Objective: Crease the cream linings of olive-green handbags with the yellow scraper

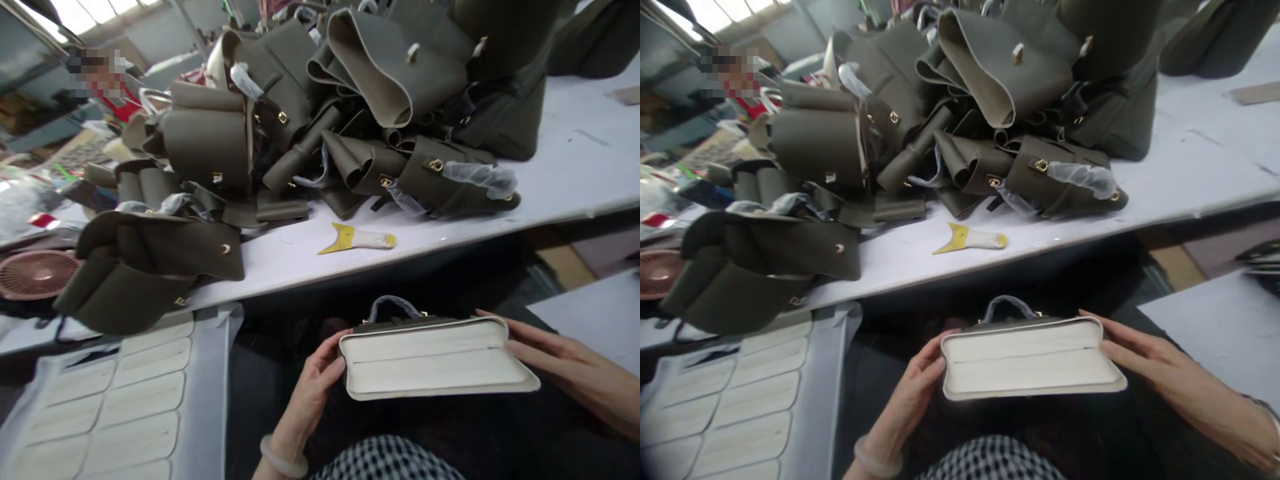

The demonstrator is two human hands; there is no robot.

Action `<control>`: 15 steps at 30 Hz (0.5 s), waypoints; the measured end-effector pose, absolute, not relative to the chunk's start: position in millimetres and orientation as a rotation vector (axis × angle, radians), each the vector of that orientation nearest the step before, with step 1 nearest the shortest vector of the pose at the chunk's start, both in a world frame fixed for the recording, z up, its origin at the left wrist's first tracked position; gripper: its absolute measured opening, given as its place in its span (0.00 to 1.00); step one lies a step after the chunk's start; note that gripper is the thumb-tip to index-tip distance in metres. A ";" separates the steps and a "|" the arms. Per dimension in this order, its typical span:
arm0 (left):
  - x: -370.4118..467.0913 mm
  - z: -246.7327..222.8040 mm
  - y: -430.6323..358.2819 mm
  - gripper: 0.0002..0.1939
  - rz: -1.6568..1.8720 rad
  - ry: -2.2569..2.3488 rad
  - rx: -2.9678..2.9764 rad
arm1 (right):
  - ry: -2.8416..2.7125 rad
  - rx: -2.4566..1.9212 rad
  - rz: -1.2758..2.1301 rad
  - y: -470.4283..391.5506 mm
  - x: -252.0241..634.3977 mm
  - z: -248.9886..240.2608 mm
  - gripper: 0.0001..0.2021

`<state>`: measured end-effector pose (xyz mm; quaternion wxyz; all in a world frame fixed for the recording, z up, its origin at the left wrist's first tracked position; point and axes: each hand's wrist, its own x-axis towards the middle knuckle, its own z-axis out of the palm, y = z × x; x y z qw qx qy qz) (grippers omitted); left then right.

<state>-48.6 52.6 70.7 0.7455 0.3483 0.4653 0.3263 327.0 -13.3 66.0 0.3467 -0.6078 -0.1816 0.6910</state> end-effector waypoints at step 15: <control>-42.9 67.5 62.4 0.25 0.650 1.278 1.192 | -0.582 -1.354 1.836 4.2 323.2 63.0 0.32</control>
